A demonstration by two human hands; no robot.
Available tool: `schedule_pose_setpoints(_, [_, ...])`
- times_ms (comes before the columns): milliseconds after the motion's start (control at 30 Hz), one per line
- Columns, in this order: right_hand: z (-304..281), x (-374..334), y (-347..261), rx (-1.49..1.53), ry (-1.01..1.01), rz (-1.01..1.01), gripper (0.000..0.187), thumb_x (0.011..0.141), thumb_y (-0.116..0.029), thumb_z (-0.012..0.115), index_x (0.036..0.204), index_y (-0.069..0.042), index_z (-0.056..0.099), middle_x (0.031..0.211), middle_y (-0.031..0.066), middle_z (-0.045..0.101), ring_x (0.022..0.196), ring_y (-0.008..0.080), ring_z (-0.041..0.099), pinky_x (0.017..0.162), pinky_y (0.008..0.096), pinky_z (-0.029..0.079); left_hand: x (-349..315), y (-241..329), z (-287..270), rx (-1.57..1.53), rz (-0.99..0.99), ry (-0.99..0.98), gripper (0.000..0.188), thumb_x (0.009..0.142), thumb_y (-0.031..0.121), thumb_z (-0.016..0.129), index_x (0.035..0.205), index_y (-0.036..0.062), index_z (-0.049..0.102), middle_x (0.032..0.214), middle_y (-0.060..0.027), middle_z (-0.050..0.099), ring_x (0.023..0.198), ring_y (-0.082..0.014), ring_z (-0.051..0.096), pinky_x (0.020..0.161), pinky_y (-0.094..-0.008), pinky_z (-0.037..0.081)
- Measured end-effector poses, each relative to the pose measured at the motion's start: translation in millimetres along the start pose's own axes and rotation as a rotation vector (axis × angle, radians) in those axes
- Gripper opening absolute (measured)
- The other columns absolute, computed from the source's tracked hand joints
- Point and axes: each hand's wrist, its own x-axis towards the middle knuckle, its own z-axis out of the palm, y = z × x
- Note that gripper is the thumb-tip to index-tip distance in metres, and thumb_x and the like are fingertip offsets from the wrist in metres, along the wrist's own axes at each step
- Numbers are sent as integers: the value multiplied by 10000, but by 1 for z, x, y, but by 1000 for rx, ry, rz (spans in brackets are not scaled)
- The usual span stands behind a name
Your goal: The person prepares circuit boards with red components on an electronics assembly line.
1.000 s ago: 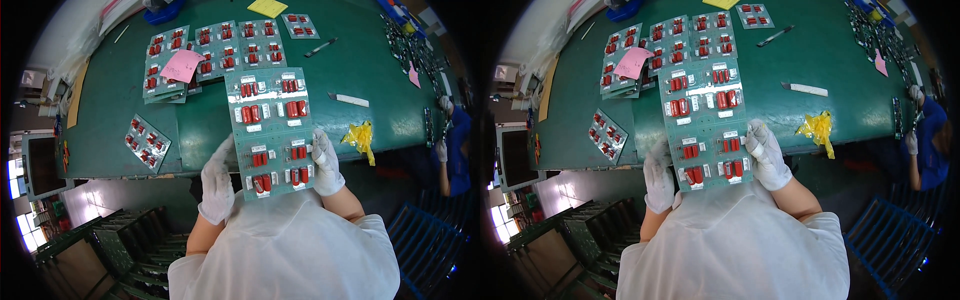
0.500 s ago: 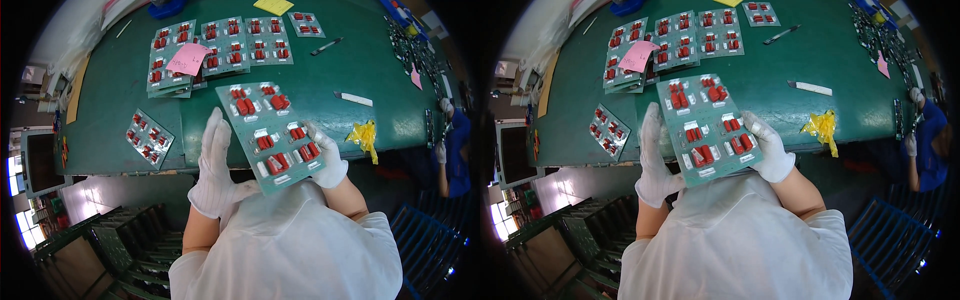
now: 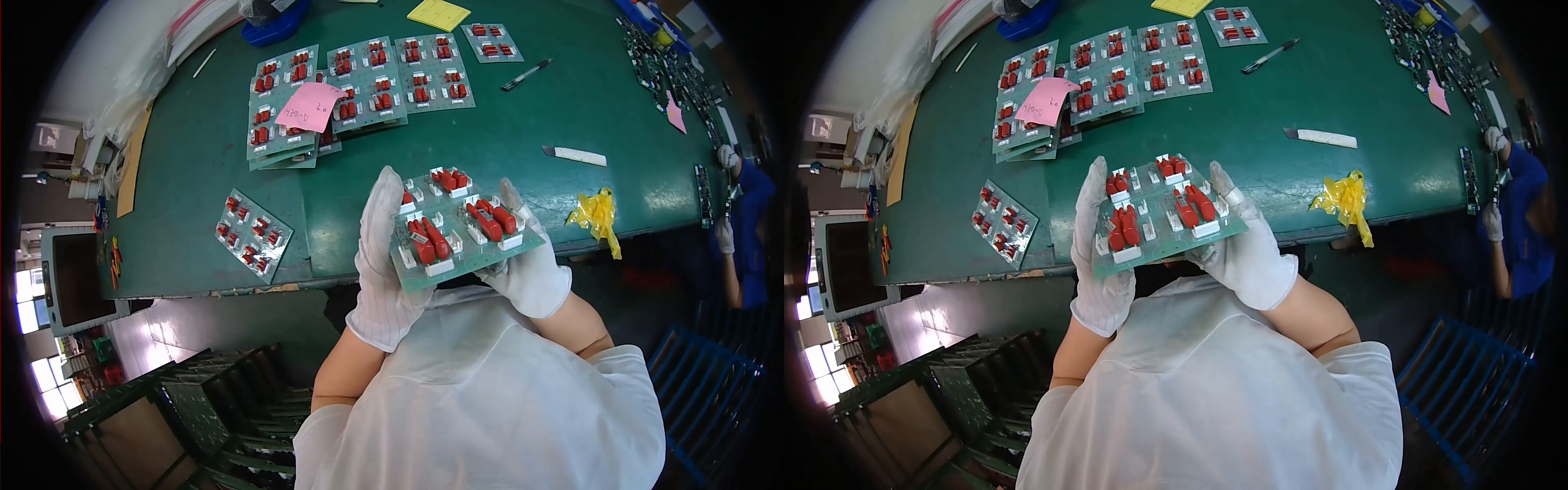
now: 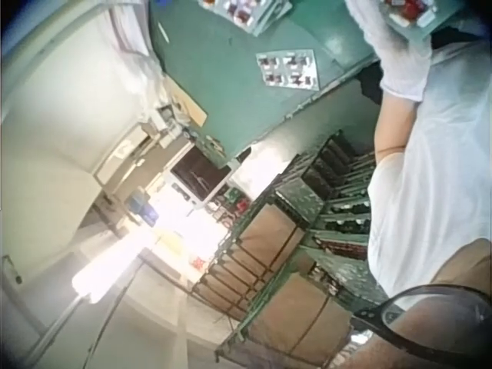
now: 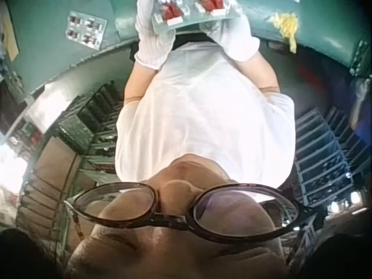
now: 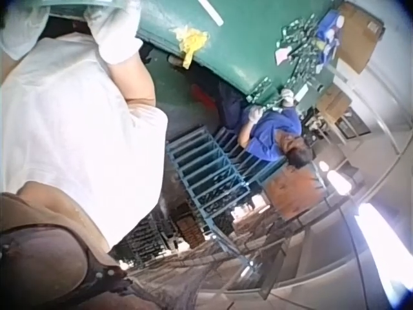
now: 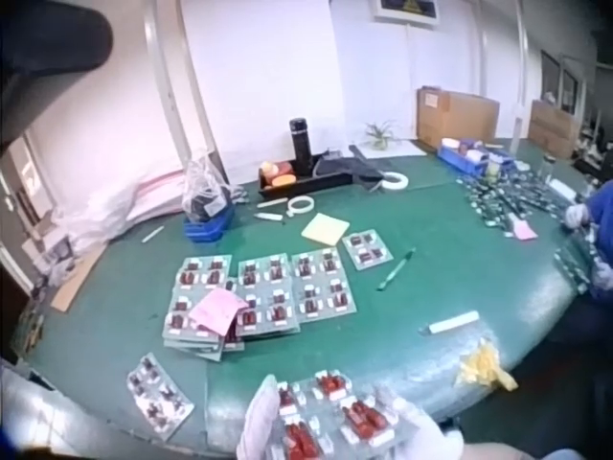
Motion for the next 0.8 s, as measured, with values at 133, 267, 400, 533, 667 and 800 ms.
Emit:
schedule_pose_setpoints(133, [20, -1, 6, -45, 163, -111, 466, 897, -428, 481, 1224, -99, 447, 1132, 59, 570, 972, 198, 591, 806, 361, 511, 11, 23, -3, -172, -24, 16, 727, 827, 425, 568, 1357, 17, 282, 1382, -222, 305, 1241, -354, 376, 996, -412, 341])
schedule_pose_setpoints(267, [22, -5, 9, -36, 123, -128, 453, 883, -420, 513, 1197, -96, 465, 1105, 57, 575, 972, 177, 586, 814, 337, 506, 3, 27, 4, -209, -283, 53, 735, 809, 361, 612, 1360, 12, 273, 1383, -219, 304, 1231, -348, 389, 992, -413, 348])
schedule_pose_setpoints(400, [12, -3, 8, 24, 128, -62, 359, 902, -338, 507, 1172, -103, 479, 1085, 69, 576, 978, 189, 578, 837, 342, 492, -1, 22, 2, 27, -75, 81, 797, 757, 295, 665, 1364, -2, 242, 1383, -227, 294, 1246, -358, 364, 1006, -421, 330])
schedule_pose_setpoints(533, [-15, 1, 10, -245, 120, -242, 306, 917, -270, 475, 1159, -84, 484, 1086, 94, 573, 975, 214, 574, 857, 362, 480, -2, 17, 6, 269, 154, 134, 937, 675, 357, 718, 1366, -22, 210, 1375, -268, 279, 1267, -416, 305, 1030, -469, 263])
schedule_pose_setpoints(667, [-24, 1, 0, 93, -113, 105, 250, 920, -171, 411, 1098, -32, 518, 1087, 117, 566, 981, 220, 566, 872, 365, 469, 10, 21, 9, 165, 319, 202, 1088, 590, 461, 754, 1375, -29, 181, 1370, -295, 265, 1271, -446, 280, 1024, -489, 245])
schedule_pose_setpoints(800, [-32, 2, -6, -179, -75, 51, 326, 835, -129, 504, 1125, 19, 511, 1054, 117, 583, 940, 216, 580, 865, 339, 466, 7, 47, -4, 117, 49, 12, 1163, 583, 570, 732, 1381, -31, 136, 1394, -282, 230, 1279, -434, 270, 1027, -509, 241])
